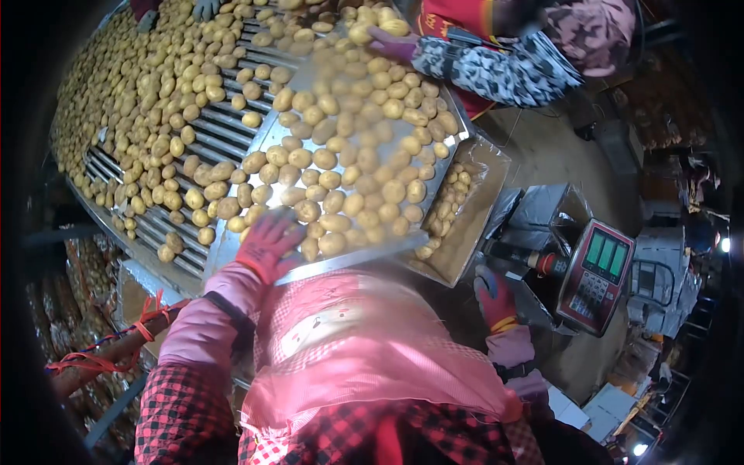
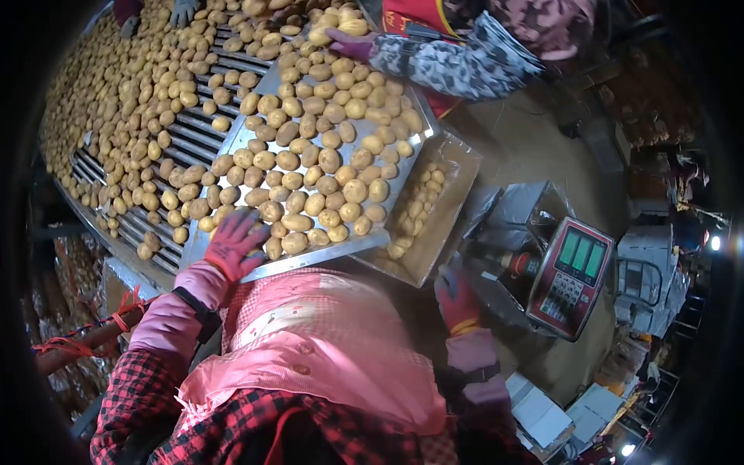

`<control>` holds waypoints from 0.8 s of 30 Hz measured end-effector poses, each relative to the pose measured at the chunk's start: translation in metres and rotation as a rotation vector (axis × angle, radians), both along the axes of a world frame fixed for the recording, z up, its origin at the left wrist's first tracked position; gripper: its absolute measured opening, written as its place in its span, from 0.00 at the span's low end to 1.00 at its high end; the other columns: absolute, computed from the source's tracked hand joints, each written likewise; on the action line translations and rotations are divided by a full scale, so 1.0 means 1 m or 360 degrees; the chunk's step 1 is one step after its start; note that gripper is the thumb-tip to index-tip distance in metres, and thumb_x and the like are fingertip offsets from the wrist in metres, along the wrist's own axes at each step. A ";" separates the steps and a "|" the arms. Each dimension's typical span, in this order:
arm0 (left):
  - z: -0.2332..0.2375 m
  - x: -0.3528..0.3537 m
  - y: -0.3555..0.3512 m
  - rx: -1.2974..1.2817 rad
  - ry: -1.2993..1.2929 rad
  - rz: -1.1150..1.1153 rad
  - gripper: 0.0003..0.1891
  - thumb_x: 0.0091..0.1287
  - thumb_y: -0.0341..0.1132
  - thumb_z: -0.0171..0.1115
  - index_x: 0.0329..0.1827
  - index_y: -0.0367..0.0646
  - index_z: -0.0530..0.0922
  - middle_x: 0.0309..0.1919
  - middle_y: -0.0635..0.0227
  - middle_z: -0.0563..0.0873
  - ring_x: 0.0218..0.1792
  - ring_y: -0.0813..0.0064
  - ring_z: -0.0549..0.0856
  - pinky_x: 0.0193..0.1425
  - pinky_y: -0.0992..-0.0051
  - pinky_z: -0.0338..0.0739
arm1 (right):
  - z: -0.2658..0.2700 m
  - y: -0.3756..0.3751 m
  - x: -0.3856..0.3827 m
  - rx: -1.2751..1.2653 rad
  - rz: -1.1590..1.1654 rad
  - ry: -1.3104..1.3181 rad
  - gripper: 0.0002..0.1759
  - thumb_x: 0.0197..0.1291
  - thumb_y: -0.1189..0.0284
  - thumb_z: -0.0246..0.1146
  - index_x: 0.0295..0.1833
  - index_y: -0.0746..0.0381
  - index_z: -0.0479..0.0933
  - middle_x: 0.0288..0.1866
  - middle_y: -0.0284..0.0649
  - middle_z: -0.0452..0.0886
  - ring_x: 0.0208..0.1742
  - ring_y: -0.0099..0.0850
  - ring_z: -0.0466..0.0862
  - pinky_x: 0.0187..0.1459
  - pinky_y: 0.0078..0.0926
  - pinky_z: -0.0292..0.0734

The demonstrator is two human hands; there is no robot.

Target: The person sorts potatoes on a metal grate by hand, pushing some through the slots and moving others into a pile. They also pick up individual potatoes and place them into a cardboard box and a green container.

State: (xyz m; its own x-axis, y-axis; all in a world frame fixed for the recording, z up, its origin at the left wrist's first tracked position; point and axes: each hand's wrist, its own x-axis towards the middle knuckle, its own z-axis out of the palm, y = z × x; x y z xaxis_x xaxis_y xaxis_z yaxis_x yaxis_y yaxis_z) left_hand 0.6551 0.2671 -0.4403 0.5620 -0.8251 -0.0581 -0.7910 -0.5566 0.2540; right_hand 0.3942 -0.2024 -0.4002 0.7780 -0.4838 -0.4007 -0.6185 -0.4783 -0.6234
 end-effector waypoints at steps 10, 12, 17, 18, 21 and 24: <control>-0.007 -0.043 0.050 0.0044 -0.0175 0.0981 0.38 0.64 0.49 0.65 0.77 0.45 0.69 0.78 0.50 0.66 0.79 0.39 0.58 0.82 0.44 0.51 | -0.046 -0.011 0.056 -0.0457 0.0522 -0.0210 0.32 0.63 0.62 0.69 0.70 0.62 0.74 0.66 0.54 0.79 0.67 0.52 0.79 0.69 0.45 0.72; 0.002 -0.039 0.048 0.0137 -0.0054 0.0713 0.39 0.65 0.49 0.66 0.79 0.47 0.68 0.79 0.49 0.63 0.80 0.37 0.57 0.82 0.41 0.49 | -0.038 -0.003 0.093 -0.0647 0.0633 -0.0287 0.35 0.62 0.62 0.70 0.74 0.61 0.71 0.70 0.54 0.76 0.71 0.53 0.75 0.72 0.45 0.70; -0.012 -0.021 0.022 0.0007 -0.0036 0.0683 0.37 0.64 0.53 0.66 0.77 0.52 0.71 0.78 0.45 0.63 0.78 0.38 0.60 0.82 0.41 0.48 | -0.032 0.045 0.194 -0.0962 0.0603 -0.0624 0.45 0.59 0.61 0.71 0.80 0.56 0.62 0.78 0.55 0.65 0.76 0.55 0.67 0.76 0.48 0.64; -0.017 -0.020 0.019 0.0013 -0.0033 0.0702 0.38 0.64 0.53 0.66 0.77 0.52 0.71 0.78 0.44 0.63 0.78 0.38 0.60 0.82 0.41 0.48 | -0.030 0.051 0.210 -0.0965 0.0547 -0.0704 0.46 0.58 0.60 0.72 0.80 0.55 0.62 0.78 0.55 0.64 0.76 0.56 0.67 0.75 0.50 0.63; -0.019 -0.018 0.018 0.0038 -0.0005 0.0715 0.39 0.64 0.55 0.66 0.78 0.53 0.71 0.78 0.42 0.63 0.78 0.38 0.61 0.83 0.42 0.47 | -0.017 0.038 0.224 -0.1010 0.0350 -0.0782 0.47 0.57 0.58 0.72 0.81 0.53 0.62 0.79 0.55 0.63 0.77 0.56 0.65 0.76 0.54 0.61; -0.014 -0.014 0.020 0.0005 -0.0051 0.0668 0.39 0.63 0.57 0.66 0.78 0.53 0.71 0.78 0.42 0.64 0.78 0.38 0.62 0.82 0.42 0.47 | -0.020 -0.001 0.216 -0.1076 0.0196 -0.0810 0.49 0.54 0.57 0.74 0.81 0.53 0.62 0.80 0.56 0.62 0.78 0.59 0.62 0.77 0.57 0.59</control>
State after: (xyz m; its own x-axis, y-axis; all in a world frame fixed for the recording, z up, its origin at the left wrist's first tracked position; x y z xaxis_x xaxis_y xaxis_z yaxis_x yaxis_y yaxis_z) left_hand 0.6411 0.2867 -0.4543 0.8509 -0.5240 -0.0373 -0.5029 -0.8330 0.2308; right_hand 0.6103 -0.2030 -0.4203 0.8477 -0.3930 0.3564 -0.2596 -0.8931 -0.3674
